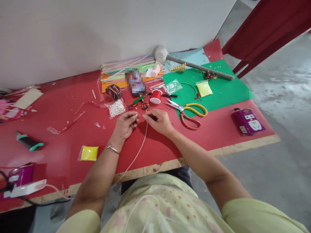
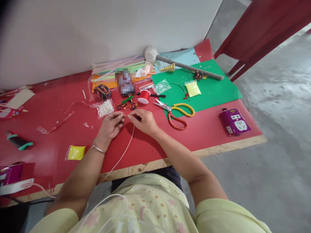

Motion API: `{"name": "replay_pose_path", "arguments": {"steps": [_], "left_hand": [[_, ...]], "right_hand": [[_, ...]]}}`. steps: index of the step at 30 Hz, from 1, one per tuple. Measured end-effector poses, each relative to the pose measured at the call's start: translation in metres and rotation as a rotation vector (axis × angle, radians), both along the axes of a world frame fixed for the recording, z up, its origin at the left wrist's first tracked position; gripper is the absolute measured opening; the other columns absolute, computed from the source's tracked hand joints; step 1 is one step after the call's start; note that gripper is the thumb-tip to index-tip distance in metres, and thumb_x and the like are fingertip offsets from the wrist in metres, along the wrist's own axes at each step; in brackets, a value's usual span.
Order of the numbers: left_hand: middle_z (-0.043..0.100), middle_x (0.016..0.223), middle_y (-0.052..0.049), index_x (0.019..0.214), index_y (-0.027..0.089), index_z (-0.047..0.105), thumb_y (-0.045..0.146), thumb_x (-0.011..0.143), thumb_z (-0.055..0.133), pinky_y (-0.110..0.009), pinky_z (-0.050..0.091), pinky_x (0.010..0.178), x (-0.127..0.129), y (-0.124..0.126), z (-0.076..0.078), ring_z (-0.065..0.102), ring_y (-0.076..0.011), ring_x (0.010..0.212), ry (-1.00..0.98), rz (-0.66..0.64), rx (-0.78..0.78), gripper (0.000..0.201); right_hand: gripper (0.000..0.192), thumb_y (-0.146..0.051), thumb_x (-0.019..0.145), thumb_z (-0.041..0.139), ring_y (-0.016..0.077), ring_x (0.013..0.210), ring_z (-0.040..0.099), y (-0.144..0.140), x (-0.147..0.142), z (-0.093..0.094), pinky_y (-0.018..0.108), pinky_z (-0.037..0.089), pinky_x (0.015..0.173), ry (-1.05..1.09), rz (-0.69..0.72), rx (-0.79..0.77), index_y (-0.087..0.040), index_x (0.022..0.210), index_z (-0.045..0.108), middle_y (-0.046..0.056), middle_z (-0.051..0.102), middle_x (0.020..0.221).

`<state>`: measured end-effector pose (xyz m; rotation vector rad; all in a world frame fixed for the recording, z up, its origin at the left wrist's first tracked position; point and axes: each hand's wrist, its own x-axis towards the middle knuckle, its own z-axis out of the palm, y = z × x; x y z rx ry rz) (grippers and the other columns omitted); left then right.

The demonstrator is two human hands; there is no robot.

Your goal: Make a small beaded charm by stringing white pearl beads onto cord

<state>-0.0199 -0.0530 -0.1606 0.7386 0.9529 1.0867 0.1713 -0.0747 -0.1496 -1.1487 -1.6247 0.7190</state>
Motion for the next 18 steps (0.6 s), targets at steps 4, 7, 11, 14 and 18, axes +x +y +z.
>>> {"name": "replay_pose_path", "arguments": {"steps": [4, 7, 11, 14, 18], "left_hand": [[0.075, 0.078, -0.003, 0.085, 0.016, 0.075, 0.023, 0.06, 0.093, -0.014, 0.044, 0.047, 0.0005, -0.0006, 0.0012, 0.065, -0.0087, 0.062, -0.005, -0.004, 0.0, 0.031], [0.075, 0.078, -0.003, 0.084, 0.016, 0.076, 0.023, 0.06, 0.094, -0.014, 0.045, 0.046, 0.0013, -0.001, 0.0023, 0.065, -0.0083, 0.062, -0.013, -0.004, 0.002, 0.031], [0.075, 0.076, -0.003, 0.083, 0.016, 0.077, 0.023, 0.058, 0.095, -0.013, 0.045, 0.045, 0.0019, -0.0006, 0.0029, 0.065, -0.0081, 0.061, -0.028, -0.001, 0.003, 0.032], [0.075, 0.076, -0.002, 0.083, 0.016, 0.077, 0.022, 0.058, 0.095, -0.013, 0.045, 0.045, 0.0018, -0.0002, 0.003, 0.065, -0.0078, 0.06, -0.037, 0.0, 0.008, 0.032], [0.075, 0.076, -0.003, 0.084, 0.015, 0.077, 0.022, 0.059, 0.095, -0.013, 0.046, 0.045, 0.0014, 0.0001, 0.0025, 0.065, -0.0079, 0.06, -0.041, -0.008, 0.014, 0.032]], "right_hand": [[0.02, -0.034, 0.094, 0.063, 0.0145, 0.073, 0.067, 0.0005, -0.0004, -0.0001, 0.026, 0.05, 0.07, 0.01, 0.015, 0.024, -0.019, 0.087, 0.074, 0.004, 0.076, 0.085], [0.019, -0.033, 0.094, 0.063, 0.0131, 0.071, 0.066, 0.0004, -0.0009, -0.0013, 0.024, 0.048, 0.067, 0.011, 0.029, 0.04, -0.018, 0.088, 0.074, 0.004, 0.075, 0.083], [0.02, -0.032, 0.094, 0.064, 0.011, 0.066, 0.062, -0.0003, -0.0012, -0.0022, 0.023, 0.046, 0.065, 0.015, 0.066, 0.082, -0.016, 0.086, 0.074, 0.003, 0.073, 0.078], [0.02, -0.032, 0.094, 0.065, 0.0104, 0.065, 0.06, -0.0011, -0.001, -0.0016, 0.022, 0.045, 0.063, 0.016, 0.091, 0.077, -0.016, 0.086, 0.073, 0.002, 0.071, 0.076], [0.02, -0.032, 0.094, 0.065, 0.0099, 0.064, 0.058, -0.0013, -0.0008, -0.0018, 0.022, 0.044, 0.062, 0.022, 0.104, 0.067, -0.016, 0.086, 0.073, 0.002, 0.07, 0.075]]}}
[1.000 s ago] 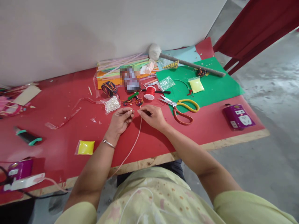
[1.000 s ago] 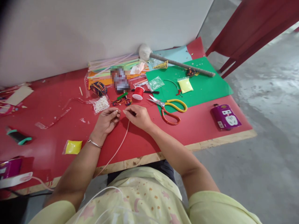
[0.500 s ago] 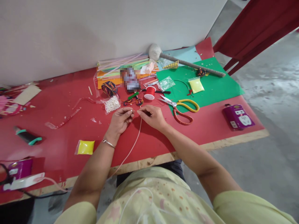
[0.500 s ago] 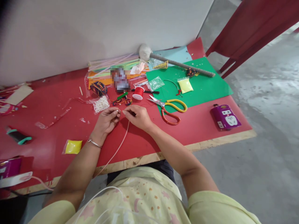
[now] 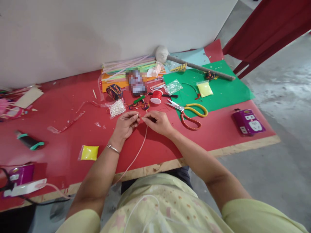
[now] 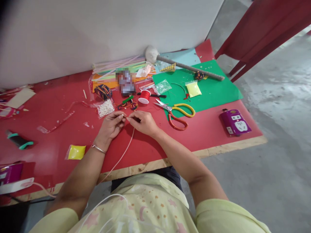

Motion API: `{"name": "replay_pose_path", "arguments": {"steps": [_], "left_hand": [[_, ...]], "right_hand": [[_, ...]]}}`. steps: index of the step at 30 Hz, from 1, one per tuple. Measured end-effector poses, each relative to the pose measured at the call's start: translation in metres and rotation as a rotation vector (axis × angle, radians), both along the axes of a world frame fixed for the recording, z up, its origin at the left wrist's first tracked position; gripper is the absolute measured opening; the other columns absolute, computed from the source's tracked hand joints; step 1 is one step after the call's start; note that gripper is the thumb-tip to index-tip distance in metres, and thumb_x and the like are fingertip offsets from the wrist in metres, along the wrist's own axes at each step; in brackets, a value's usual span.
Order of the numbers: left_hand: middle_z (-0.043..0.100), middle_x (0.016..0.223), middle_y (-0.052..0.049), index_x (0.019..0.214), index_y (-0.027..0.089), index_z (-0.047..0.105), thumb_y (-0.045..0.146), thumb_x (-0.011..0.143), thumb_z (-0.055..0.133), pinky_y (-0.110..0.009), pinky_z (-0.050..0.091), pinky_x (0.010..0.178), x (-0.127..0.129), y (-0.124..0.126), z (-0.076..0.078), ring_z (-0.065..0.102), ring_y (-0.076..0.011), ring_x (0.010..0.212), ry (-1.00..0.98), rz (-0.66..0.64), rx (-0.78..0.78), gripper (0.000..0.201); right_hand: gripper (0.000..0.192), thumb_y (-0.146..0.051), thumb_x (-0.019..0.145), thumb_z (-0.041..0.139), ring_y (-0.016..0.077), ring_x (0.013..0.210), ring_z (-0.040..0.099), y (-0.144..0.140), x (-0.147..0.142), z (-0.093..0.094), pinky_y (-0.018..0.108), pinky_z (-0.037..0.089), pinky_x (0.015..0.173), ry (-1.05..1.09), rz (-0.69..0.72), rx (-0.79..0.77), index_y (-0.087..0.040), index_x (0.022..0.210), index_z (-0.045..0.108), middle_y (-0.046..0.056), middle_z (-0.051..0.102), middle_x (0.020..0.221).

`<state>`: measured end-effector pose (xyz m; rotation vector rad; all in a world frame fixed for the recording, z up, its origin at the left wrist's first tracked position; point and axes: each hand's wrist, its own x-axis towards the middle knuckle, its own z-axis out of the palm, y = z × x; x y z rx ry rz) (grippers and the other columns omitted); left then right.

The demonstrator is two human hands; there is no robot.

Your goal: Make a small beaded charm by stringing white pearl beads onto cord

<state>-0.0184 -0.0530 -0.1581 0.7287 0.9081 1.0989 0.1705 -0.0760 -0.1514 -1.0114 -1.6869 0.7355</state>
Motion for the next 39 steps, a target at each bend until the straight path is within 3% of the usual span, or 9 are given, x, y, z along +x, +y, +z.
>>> {"name": "replay_pose_path", "arguments": {"steps": [12, 20, 29, 39], "left_hand": [[0.075, 0.079, -0.004, 0.084, 0.015, 0.077, 0.024, 0.059, 0.095, -0.015, 0.045, 0.046, -0.0001, -0.0003, -0.0003, 0.064, -0.0084, 0.06, 0.034, 0.002, 0.014, 0.033], [0.072, 0.066, -0.003, 0.087, 0.015, 0.078, 0.027, 0.063, 0.093, -0.015, 0.045, 0.046, -0.0021, -0.0003, -0.0045, 0.063, -0.0085, 0.054, 0.077, -0.031, 0.046, 0.031], [0.071, 0.065, -0.003, 0.085, 0.016, 0.078, 0.027, 0.062, 0.093, -0.016, 0.045, 0.046, 0.0017, -0.0021, -0.0038, 0.062, -0.009, 0.053, 0.104, -0.026, 0.066, 0.029], [0.071, 0.064, -0.002, 0.086, 0.016, 0.079, 0.028, 0.063, 0.092, -0.016, 0.045, 0.047, 0.0021, -0.0028, -0.003, 0.061, -0.0083, 0.053, 0.129, -0.031, 0.075, 0.029]], "right_hand": [[0.024, -0.035, 0.094, 0.064, 0.0088, 0.06, 0.055, -0.0008, 0.0008, -0.0006, 0.022, 0.041, 0.06, -0.007, 0.048, -0.006, -0.015, 0.084, 0.072, 0.001, 0.068, 0.072], [0.02, -0.03, 0.094, 0.064, 0.0079, 0.058, 0.053, 0.0001, 0.001, -0.0026, 0.022, 0.04, 0.059, -0.024, 0.057, -0.003, -0.015, 0.087, 0.075, 0.001, 0.069, 0.072], [0.019, -0.028, 0.093, 0.063, 0.008, 0.057, 0.051, 0.0012, 0.0026, -0.0043, 0.022, 0.036, 0.058, -0.092, 0.0, -0.011, -0.016, 0.088, 0.076, 0.0, 0.067, 0.069], [0.019, -0.029, 0.092, 0.062, 0.007, 0.053, 0.048, -0.0006, 0.0036, -0.002, 0.022, 0.034, 0.055, -0.114, 0.043, 0.008, -0.016, 0.089, 0.076, -0.001, 0.065, 0.066]]}}
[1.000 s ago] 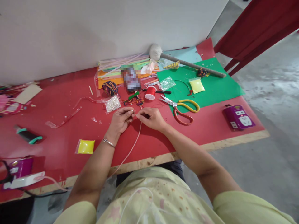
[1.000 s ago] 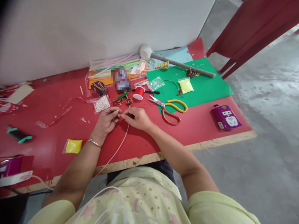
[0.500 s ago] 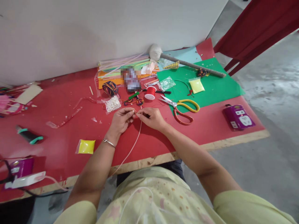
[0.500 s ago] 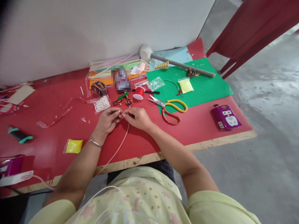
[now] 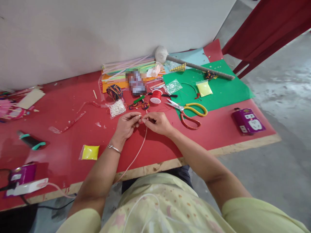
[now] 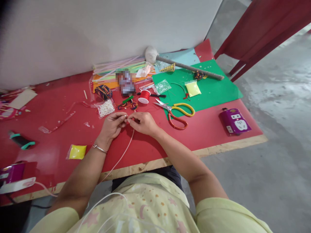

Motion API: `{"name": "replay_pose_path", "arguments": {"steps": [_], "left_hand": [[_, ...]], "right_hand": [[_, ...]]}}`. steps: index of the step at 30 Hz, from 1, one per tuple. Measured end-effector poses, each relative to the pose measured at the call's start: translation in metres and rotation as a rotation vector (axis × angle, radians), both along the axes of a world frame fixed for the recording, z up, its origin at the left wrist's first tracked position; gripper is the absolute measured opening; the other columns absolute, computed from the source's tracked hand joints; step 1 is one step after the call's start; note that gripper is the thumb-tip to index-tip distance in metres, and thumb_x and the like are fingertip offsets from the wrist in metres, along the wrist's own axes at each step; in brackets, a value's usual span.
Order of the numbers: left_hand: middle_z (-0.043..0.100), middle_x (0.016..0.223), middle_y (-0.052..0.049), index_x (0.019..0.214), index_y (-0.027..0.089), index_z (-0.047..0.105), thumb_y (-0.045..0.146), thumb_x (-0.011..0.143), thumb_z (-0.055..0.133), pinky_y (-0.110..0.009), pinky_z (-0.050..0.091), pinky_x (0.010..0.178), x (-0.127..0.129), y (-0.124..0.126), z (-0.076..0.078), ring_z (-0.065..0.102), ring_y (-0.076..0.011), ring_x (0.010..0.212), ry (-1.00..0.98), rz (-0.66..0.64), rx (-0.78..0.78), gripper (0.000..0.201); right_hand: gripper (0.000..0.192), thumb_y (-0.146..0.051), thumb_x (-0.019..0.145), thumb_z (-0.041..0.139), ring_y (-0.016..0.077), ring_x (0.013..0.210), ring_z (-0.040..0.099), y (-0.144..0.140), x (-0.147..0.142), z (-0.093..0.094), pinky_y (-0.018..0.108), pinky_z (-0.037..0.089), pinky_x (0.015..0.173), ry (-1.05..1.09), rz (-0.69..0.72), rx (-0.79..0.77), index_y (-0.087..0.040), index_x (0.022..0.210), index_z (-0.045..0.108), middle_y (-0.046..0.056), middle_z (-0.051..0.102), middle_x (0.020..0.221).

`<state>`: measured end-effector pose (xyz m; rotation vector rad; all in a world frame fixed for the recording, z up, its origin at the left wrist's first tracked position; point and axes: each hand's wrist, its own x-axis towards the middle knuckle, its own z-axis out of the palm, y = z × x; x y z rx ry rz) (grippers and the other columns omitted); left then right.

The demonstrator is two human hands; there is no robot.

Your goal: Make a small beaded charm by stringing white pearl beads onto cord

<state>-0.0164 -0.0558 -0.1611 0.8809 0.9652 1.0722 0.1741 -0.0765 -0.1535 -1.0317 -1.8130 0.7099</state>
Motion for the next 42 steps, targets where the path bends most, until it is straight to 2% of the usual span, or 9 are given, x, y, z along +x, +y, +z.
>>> {"name": "replay_pose_path", "arguments": {"steps": [10, 42], "left_hand": [[0.071, 0.065, -0.002, 0.088, 0.015, 0.078, 0.028, 0.064, 0.092, -0.016, 0.045, 0.047, -0.0028, 0.0016, -0.003, 0.061, -0.0081, 0.053, 0.003, -0.004, -0.019, 0.031], [0.071, 0.065, -0.002, 0.086, 0.016, 0.078, 0.029, 0.062, 0.093, -0.016, 0.046, 0.046, -0.0016, 0.0007, 0.0007, 0.061, -0.0078, 0.051, -0.001, -0.021, -0.011, 0.031]], "right_hand": [[0.022, -0.033, 0.095, 0.061, 0.0083, 0.056, 0.049, -0.0007, 0.0004, 0.0011, 0.023, 0.036, 0.057, 0.026, -0.019, 0.009, -0.016, 0.09, 0.075, 0.0, 0.064, 0.067], [0.022, -0.031, 0.095, 0.06, 0.008, 0.057, 0.052, -0.0005, -0.0006, 0.001, 0.022, 0.036, 0.058, 0.02, 0.05, 0.006, -0.016, 0.092, 0.075, 0.001, 0.071, 0.074]]}}
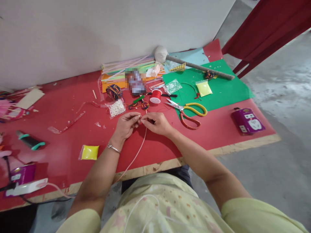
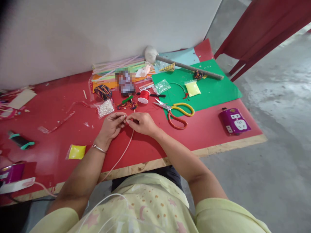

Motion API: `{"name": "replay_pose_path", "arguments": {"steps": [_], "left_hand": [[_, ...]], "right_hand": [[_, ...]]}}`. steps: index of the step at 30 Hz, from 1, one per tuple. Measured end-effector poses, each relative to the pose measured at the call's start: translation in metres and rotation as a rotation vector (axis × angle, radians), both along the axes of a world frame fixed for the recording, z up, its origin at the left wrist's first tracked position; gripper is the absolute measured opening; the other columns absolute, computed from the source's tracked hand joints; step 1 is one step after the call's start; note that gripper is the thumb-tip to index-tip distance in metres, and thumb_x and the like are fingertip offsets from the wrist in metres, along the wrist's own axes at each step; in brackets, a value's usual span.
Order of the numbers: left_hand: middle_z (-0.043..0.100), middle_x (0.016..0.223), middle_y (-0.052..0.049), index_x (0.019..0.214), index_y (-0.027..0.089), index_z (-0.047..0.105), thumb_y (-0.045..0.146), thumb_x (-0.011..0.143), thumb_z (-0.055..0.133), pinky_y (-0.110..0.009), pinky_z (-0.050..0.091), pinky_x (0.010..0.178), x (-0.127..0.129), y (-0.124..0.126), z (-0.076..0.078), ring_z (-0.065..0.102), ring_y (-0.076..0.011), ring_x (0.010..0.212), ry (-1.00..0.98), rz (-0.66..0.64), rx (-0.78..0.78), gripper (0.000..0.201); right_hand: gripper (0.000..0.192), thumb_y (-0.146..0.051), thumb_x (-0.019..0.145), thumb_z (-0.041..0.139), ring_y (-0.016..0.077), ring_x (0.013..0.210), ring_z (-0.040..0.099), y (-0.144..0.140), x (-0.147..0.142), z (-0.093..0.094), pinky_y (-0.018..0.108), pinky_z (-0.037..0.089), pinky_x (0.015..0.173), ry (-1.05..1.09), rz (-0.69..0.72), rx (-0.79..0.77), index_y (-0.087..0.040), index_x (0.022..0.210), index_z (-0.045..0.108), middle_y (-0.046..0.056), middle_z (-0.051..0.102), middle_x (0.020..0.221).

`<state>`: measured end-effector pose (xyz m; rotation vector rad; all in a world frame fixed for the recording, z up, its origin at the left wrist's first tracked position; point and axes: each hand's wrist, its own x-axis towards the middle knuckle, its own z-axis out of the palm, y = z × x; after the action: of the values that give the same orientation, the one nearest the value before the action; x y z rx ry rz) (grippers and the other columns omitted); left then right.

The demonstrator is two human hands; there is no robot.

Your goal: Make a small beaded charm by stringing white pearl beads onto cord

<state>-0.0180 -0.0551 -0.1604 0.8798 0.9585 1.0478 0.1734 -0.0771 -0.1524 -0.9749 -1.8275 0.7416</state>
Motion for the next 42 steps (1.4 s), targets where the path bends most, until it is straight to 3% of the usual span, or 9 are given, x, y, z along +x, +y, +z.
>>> {"name": "replay_pose_path", "arguments": {"steps": [15, 21, 24, 27, 30, 34, 37, 40, 42], "left_hand": [[0.071, 0.064, -0.003, 0.082, 0.016, 0.079, 0.03, 0.061, 0.092, -0.017, 0.045, 0.045, 0.007, -0.004, -0.002, 0.062, -0.0099, 0.054, 0.061, 0.062, 0.048, 0.029], [0.068, 0.061, -0.001, 0.079, 0.017, 0.072, 0.044, 0.077, 0.083, -0.019, 0.039, 0.039, 0.009, -0.008, -0.006, 0.055, -0.0082, 0.044, 0.26, 0.085, 0.188, 0.029], [0.065, 0.059, 0.0, 0.077, 0.017, 0.069, 0.051, 0.082, 0.077, -0.019, 0.038, 0.039, 0.008, -0.01, -0.005, 0.054, -0.0083, 0.043, 0.345, 0.045, 0.213, 0.035], [0.062, 0.058, 0.001, 0.079, 0.018, 0.067, 0.054, 0.085, 0.073, -0.019, 0.038, 0.04, 0.007, -0.011, -0.004, 0.052, -0.0085, 0.043, 0.377, 0.013, 0.224, 0.037], [0.061, 0.059, 0.002, 0.08, 0.018, 0.064, 0.053, 0.087, 0.07, -0.019, 0.037, 0.041, 0.007, -0.012, -0.005, 0.05, -0.0081, 0.044, 0.408, 0.023, 0.244, 0.036], [0.057, 0.057, 0.004, 0.079, 0.019, 0.063, 0.049, 0.087, 0.071, -0.019, 0.035, 0.044, 0.009, -0.011, -0.008, 0.047, -0.0078, 0.045, 0.464, 0.128, 0.271, 0.032], [0.057, 0.058, 0.004, 0.079, 0.018, 0.065, 0.045, 0.087, 0.071, -0.02, 0.037, 0.05, 0.012, -0.01, -0.007, 0.048, -0.0086, 0.05, 0.54, 0.104, 0.317, 0.029], [0.057, 0.061, 0.003, 0.075, 0.017, 0.066, 0.043, 0.089, 0.068, -0.021, 0.039, 0.056, 0.016, -0.01, -0.003, 0.048, -0.0096, 0.056, 0.619, 0.054, 0.394, 0.029], [0.057, 0.062, 0.002, 0.074, 0.017, 0.066, 0.042, 0.091, 0.067, -0.022, 0.039, 0.058, 0.019, -0.011, -0.001, 0.048, -0.01, 0.058, 0.634, 0.045, 0.408, 0.03]], "right_hand": [[0.021, -0.031, 0.094, 0.062, 0.0079, 0.057, 0.051, 0.003, 0.0, -0.002, 0.022, 0.033, 0.057, -0.032, -0.053, -0.09, -0.016, 0.087, 0.076, 0.0, 0.068, 0.07], [0.022, -0.033, 0.093, 0.063, 0.0085, 0.058, 0.051, 0.001, -0.001, -0.004, 0.023, 0.034, 0.058, -0.063, -0.096, -0.05, -0.016, 0.081, 0.073, 0.0, 0.066, 0.068], [0.019, -0.033, 0.091, 0.065, 0.0092, 0.058, 0.053, 0.002, -0.002, -0.007, 0.022, 0.037, 0.059, -0.045, -0.129, -0.028, -0.016, 0.092, 0.073, -0.001, 0.065, 0.067], [0.023, -0.031, 0.093, 0.063, 0.0108, 0.064, 0.06, 0.003, -0.001, -0.009, 0.022, 0.043, 0.064, -0.022, -0.089, 0.001, -0.017, 0.109, 0.073, 0.002, 0.072, 0.08], [0.021, -0.029, 0.096, 0.058, 0.0133, 0.079, 0.067, 0.004, 0.002, -0.007, 0.023, 0.047, 0.074, -0.063, -0.057, 0.023, -0.018, 0.104, 0.074, 0.005, 0.076, 0.094], [0.015, -0.025, 0.088, 0.062, 0.0162, 0.074, 0.065, 0.003, 0.008, -0.002, 0.026, 0.047, 0.069, -0.298, -0.215, 0.011, -0.019, 0.093, 0.075, 0.005, 0.073, 0.086], [0.02, -0.022, 0.081, 0.065, 0.0235, 0.094, 0.067, 0.003, 0.009, 0.001, 0.031, 0.05, 0.078, -0.347, -0.285, 0.076, -0.019, 0.099, 0.075, 0.009, 0.074, 0.1], [0.04, -0.018, 0.081, 0.062, 0.0251, 0.114, 0.064, 0.006, 0.006, -0.002, 0.035, 0.052, 0.094, -0.16, -0.154, 0.13, -0.018, 0.12, 0.071, 0.011, 0.071, 0.121], [0.042, -0.015, 0.083, 0.058, 0.0212, 0.108, 0.068, 0.009, 0.002, -0.008, 0.033, 0.053, 0.094, -0.035, -0.053, 0.069, -0.018, 0.123, 0.069, 0.009, 0.073, 0.12]]}}
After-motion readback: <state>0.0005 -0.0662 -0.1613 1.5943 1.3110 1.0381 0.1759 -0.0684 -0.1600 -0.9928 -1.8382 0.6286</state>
